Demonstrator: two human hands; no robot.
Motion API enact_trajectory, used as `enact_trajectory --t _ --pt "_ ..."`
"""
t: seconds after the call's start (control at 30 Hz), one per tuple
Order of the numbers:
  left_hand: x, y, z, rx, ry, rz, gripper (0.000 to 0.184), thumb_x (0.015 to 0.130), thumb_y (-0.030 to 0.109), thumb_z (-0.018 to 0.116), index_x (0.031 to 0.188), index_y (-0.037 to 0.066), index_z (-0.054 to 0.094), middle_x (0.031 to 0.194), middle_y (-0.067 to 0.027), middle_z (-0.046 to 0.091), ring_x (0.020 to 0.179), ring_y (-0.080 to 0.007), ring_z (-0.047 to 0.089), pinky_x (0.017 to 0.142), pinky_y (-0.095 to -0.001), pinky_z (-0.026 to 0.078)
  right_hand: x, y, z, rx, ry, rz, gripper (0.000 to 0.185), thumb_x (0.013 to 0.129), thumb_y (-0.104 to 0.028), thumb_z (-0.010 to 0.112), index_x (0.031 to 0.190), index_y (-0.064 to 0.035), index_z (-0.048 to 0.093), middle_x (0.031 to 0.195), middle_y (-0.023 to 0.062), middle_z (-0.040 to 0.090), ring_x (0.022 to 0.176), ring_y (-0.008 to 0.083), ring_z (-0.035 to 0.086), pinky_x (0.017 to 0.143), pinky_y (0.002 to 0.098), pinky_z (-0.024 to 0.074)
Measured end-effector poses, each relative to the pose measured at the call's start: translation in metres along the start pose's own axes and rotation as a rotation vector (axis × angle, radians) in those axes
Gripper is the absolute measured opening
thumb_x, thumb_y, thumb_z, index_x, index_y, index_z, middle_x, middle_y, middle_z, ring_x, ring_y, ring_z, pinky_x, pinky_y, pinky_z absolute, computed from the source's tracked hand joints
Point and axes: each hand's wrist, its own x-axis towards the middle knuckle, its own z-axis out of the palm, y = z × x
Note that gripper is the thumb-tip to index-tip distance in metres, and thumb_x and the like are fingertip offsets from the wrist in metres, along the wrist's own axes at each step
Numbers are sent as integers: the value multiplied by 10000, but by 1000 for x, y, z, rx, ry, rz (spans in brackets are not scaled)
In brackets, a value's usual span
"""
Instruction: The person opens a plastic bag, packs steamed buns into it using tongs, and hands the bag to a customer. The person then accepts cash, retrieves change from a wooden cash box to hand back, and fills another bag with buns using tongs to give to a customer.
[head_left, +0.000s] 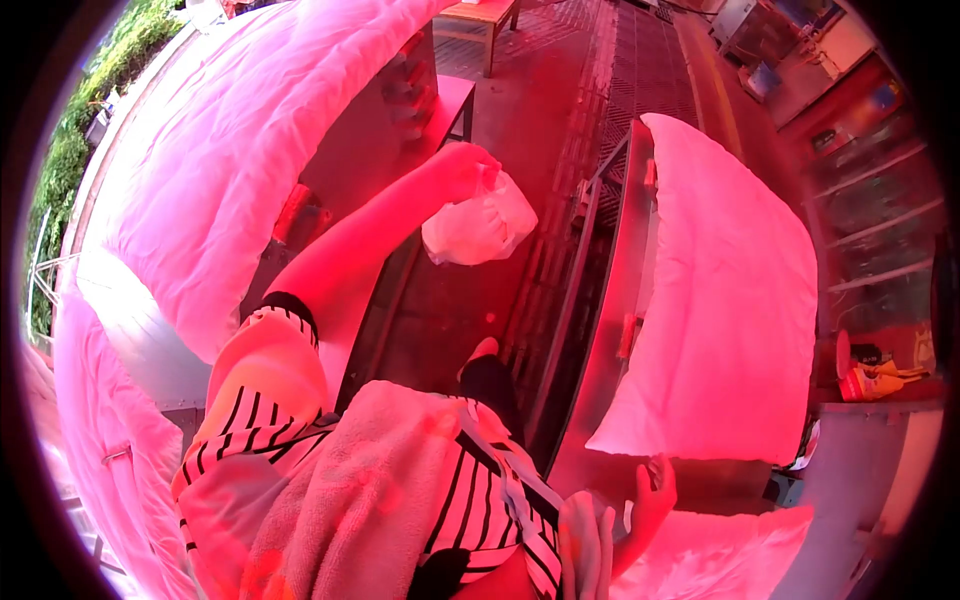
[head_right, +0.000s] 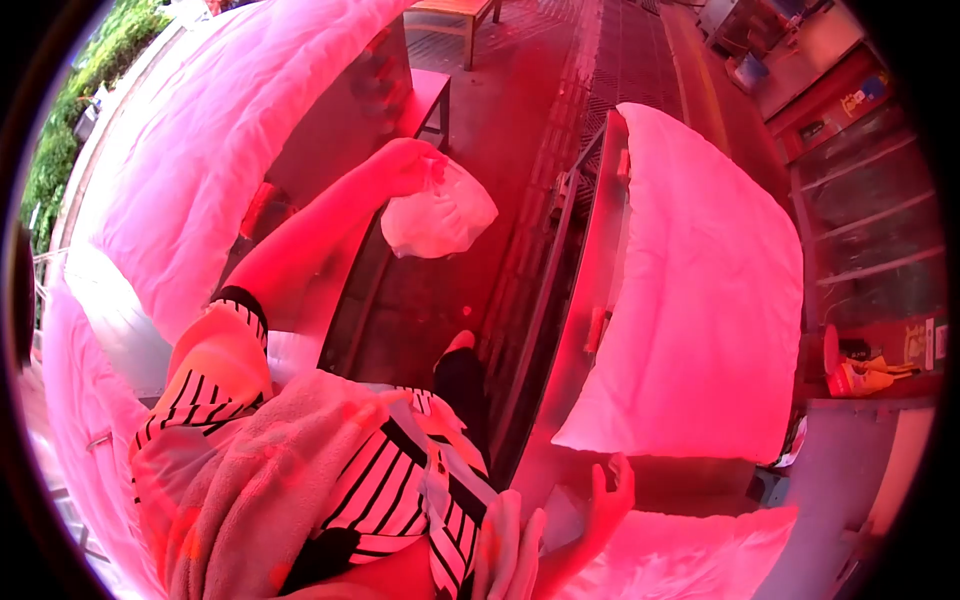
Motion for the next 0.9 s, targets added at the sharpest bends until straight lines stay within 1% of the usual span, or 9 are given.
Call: enact_trajectory --t 0.1,0.17,0.47,0.6,0.67,0.7,0.77,0.83,0.9 --pt "88 -6 -45 -298 16 -230 111 742 15 641 848 -19 649 731 -112 638 677 -158 600 603 -281 490 106 -43 64 -39 -208 61 442 778 -147 667 1160 34 539 997 167 634 947 246 601 819 352 462" --pt "157 -57 -77 -200 29 -174 91 736 13 636 821 -18 650 705 -104 626 658 -160 594 584 -285 485 176 -79 105 -60 -364 -80 457 775 -173 674 1160 31 536 963 172 641 922 257 615 804 347 472" --pt "373 -50 -170 -981 441 -528 95 755 -16 567 671 17 539 586 -59 468 557 -160 502 484 -289 407 453 -240 309 -243 -871 -511 496 761 -262 696 1166 -16 548 990 136 650 913 233 628 805 332 482" --pt "467 -167 -241 -596 440 -443 82 765 7 566 686 5 546 615 -109 508 551 -230 527 541 -324 452 562 -248 405 -179 -911 -374 465 759 -267 693 1129 -11 576 945 137 662 871 219 639 773 320 488" --pt "508 -192 -273 -860 457 -543 79 752 10 570 674 -4 566 604 -110 534 554 -227 552 514 -330 459 613 -225 443 -332 -893 -311 486 760 -335 682 1114 -16 587 987 170 652 933 268 630 808 347 482" --pt "520 -168 -286 -485 366 -384 149 760 -4 554 616 19 522 552 -85 474 495 -196 501 466 -318 414 669 -155 477 -519 -970 -766 499 763 -373 667 1108 -20 596 997 189 643 974 297 616 834 361 472" --pt "556 -184 -319 107 263 -92 172 767 12 558 599 22 521 529 -67 462 462 -171 482 435 -307 391 705 -182 487 -432 -1155 -297 507 758 -394 664 1086 -10 613 1022 208 630 1011 294 604 860 352 464" --pt "608 -288 -376 538 219 174 123 763 74 599 680 -17 605 586 -83 560 517 -183 548 469 -309 435 756 -195 502 -443 -1164 -185 444 754 -377 671 1012 -17 644 944 152 659 891 247 628 779 336 482" --pt "653 -266 -407 92 429 -355 129 743 36 597 617 11 589 534 -79 542 473 -180 541 426 -314 411 814 -234 522 -386 -1094 -18 408 761 -341 668 999 -11 641 908 135 653 843 225 619 734 315 477"
